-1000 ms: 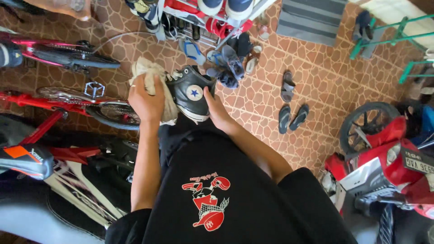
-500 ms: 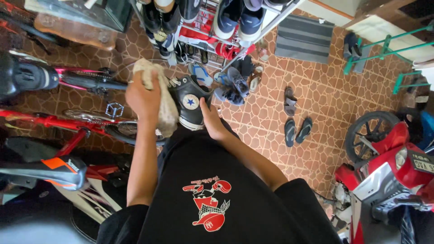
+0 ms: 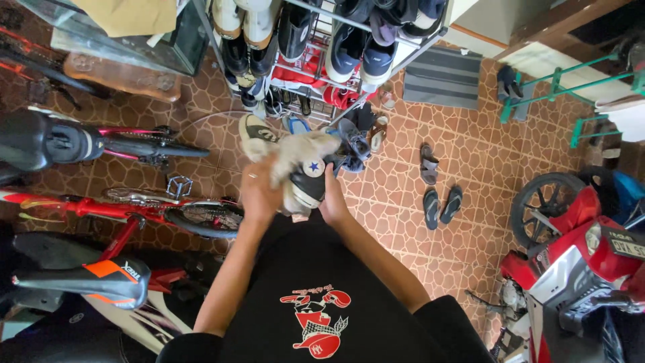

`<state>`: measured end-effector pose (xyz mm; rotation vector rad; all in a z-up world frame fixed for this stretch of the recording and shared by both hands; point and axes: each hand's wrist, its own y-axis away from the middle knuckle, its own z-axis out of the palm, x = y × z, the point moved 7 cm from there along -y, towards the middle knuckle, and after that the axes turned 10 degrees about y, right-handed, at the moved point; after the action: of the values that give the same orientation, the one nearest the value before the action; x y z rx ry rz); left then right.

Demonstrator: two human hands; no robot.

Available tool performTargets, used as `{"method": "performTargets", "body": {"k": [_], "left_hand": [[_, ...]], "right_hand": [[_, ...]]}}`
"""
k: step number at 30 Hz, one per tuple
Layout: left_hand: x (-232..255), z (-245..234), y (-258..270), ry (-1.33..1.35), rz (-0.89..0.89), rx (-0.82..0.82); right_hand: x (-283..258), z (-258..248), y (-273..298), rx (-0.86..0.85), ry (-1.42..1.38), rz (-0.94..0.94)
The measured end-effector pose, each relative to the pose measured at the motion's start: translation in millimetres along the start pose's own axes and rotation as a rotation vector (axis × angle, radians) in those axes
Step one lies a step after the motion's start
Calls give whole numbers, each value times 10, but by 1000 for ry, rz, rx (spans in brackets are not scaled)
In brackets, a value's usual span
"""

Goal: Cleaning a black high-top sneaker with a white cloth.

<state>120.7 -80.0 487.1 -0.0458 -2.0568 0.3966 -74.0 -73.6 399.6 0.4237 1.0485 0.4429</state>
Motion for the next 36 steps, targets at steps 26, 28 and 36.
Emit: {"method": "performTargets", "body": {"k": [26, 28, 36], "left_hand": [[-1150, -938, -5, -183, -374, 247], [-1304, -918, 47, -135, -392, 299], [198, -292, 170, 60, -186, 32]], "right_hand": [[729, -68, 317, 0, 682, -10], [732, -73, 322, -18, 698, -16], [450, -20, 127, 168, 391, 22]]}}
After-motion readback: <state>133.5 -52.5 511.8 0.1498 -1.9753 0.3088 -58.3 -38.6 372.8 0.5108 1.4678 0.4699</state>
